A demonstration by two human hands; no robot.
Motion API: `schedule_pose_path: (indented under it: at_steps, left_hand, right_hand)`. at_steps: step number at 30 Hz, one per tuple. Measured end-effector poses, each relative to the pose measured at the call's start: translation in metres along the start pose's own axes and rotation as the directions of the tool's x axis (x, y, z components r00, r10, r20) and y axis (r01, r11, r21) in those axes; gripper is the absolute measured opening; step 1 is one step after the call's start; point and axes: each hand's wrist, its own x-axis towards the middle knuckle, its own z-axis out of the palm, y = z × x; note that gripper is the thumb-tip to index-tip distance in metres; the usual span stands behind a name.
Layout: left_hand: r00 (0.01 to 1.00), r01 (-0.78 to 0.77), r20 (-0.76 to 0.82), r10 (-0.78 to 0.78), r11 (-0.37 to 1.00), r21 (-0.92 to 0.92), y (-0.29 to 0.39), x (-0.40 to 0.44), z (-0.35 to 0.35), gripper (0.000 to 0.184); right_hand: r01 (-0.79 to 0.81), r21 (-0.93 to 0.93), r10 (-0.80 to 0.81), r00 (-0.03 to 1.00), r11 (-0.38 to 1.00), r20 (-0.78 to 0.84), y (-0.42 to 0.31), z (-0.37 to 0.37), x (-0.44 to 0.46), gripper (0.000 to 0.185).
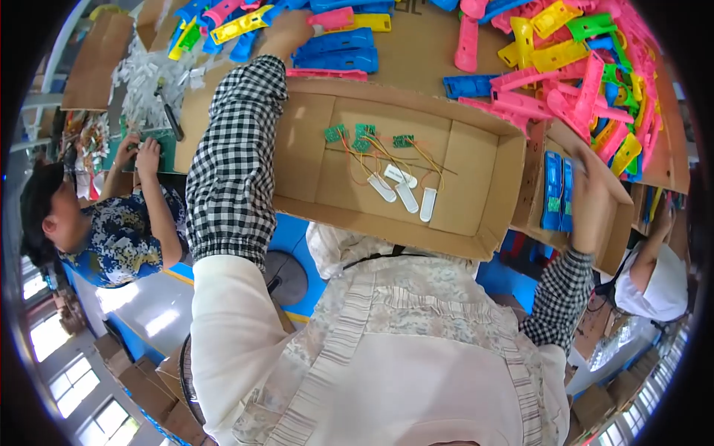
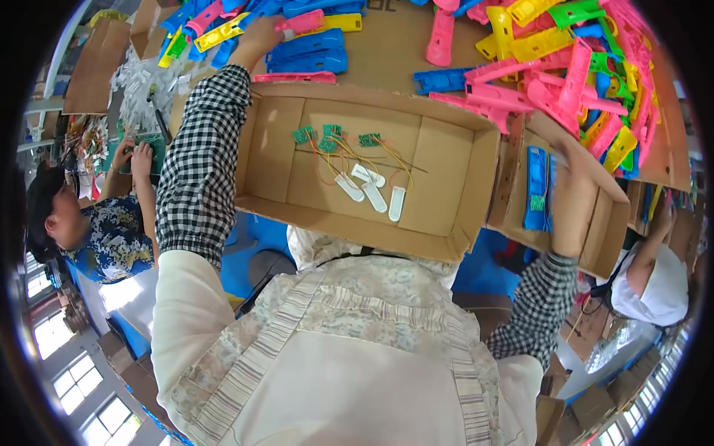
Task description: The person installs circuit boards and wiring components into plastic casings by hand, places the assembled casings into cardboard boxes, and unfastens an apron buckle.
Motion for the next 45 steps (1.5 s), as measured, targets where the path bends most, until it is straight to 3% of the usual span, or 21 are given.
schedule_pose_path:
  at_steps: [2,4,6,7,9,10,11,12,13,14,15,16,18,21,26,29,37,41,43,44,45]
  left_hand:
    - [0.995,-0.057,-0.079,0.068,0.988,0.144,-0.01,0.002,0.008,0.052]
    - [1.0,-0.027,-0.004,0.027,0.995,-0.094,-0.02,0.009,0.028,0.05]
    - [0.999,-0.046,-0.02,0.046,0.999,-0.021,-0.013,-0.006,0.018,0.049]
    - [0.975,-0.098,-0.192,0.107,0.994,0.058,-0.018,-0.011,0.017,0.051]
    - [0.878,-0.194,-0.415,0.24,0.969,0.15,-0.028,-0.021,0.001,0.052]
    - [0.897,-0.068,-0.424,0.127,0.986,0.151,-0.024,-0.033,-0.016,0.05]
    - [0.9,0.063,-0.437,0.008,0.987,0.147,-0.019,-0.047,-0.032,0.048]
    - [0.909,0.023,-0.395,-0.134,0.962,-0.272,-0.019,-0.06,-0.043,0.041]
    - [0.923,-0.01,-0.301,-0.241,0.766,-0.643,-0.016,-0.075,-0.056,0.034]
    - [0.958,0.096,-0.037,-0.285,0.44,-0.893,0.004,-0.102,-0.078,0.036]
    - [0.949,0.245,0.229,-0.217,0.051,-0.968,0.03,-0.133,-0.095,0.038]
    - [0.974,0.206,0.207,-0.086,-0.02,-0.978,0.052,-0.157,-0.098,0.045]
    - [0.975,0.22,0.213,0.066,-0.15,-0.964,0.096,-0.193,-0.101,0.056]
    - [0.968,0.252,0.251,-0.025,0.041,-0.967,0.141,-0.218,-0.11,0.043]
    - [0.992,0.128,0.127,0.007,-0.034,-0.991,0.17,-0.228,-0.097,0.038]
    - [1.0,-0.023,-0.022,0.012,0.086,-0.996,0.175,-0.23,-0.092,0.037]
    - [0.993,-0.109,-0.108,-0.045,-0.013,-0.994,0.185,-0.231,-0.095,0.028]
    - [0.995,-0.043,-0.032,-0.098,-0.108,-0.993,0.193,-0.227,-0.092,0.027]
    - [0.985,0.053,0.092,-0.146,-0.248,-0.967,0.196,-0.229,-0.09,0.021]
    - [0.985,0.05,0.089,-0.145,-0.249,-0.967,0.198,-0.23,-0.09,0.021]
    - [0.983,0.003,0.024,-0.181,-0.113,-0.994,0.2,-0.231,-0.089,0.022]
  right_hand:
    - [0.014,0.169,-0.057,0.966,0.985,0.251,-0.06,0.033,0.013,0.03]
    - [0.291,0.348,-0.392,0.88,0.891,0.269,-0.097,0.078,0.019,0.031]
    - [0.324,0.316,-0.425,0.84,0.892,0.337,-0.132,0.119,0.016,0.029]
    - [0.321,0.318,-0.423,0.841,0.892,0.337,-0.134,0.138,0.014,0.029]
    - [0.571,0.13,-0.576,0.74,0.811,0.348,-0.134,0.166,0.013,0.023]
    - [0.564,0.131,-0.57,0.743,0.816,0.351,-0.133,0.162,0.013,0.023]
    - [0.39,0.275,-0.471,0.799,0.879,0.374,-0.132,0.149,0.017,0.021]
    - [0.199,0.402,-0.37,0.834,0.894,0.409,-0.133,0.132,0.024,0.019]
    - [-0.034,0.525,-0.263,0.836,0.851,0.481,-0.139,0.105,0.026,0.019]
    - [-0.036,0.52,-0.257,0.838,0.853,0.481,-0.14,0.094,0.023,0.019]
    - [-0.166,0.664,-0.263,0.828,0.729,0.496,-0.138,0.086,0.018,0.019]
    - [-0.289,0.772,-0.272,0.819,0.566,0.506,-0.138,0.079,0.014,0.02]
    - [-0.26,0.773,-0.283,0.825,0.579,0.489,-0.143,0.072,0.008,0.021]
    - [-0.208,0.803,-0.274,0.867,0.559,0.416,-0.148,0.072,0.001,0.022]
    - [0.088,0.711,-0.326,0.923,0.697,0.204,-0.148,0.066,-0.006,0.024]
    - [0.096,0.72,-0.31,0.935,0.687,0.172,-0.148,0.058,-0.008,0.023]
    - [0.046,0.817,-0.29,0.945,0.575,0.15,-0.137,0.061,-0.018,0.017]
    - [-0.14,0.862,-0.156,0.957,0.488,0.244,-0.135,0.065,-0.019,0.017]
    - [-0.1,0.865,-0.179,0.96,0.492,0.213,-0.132,0.066,-0.019,0.017]
    - [-0.066,0.868,-0.201,0.962,0.492,0.187,-0.132,0.067,-0.019,0.018]
    - [-0.067,0.868,-0.201,0.961,0.491,0.188,-0.135,0.067,-0.021,0.018]
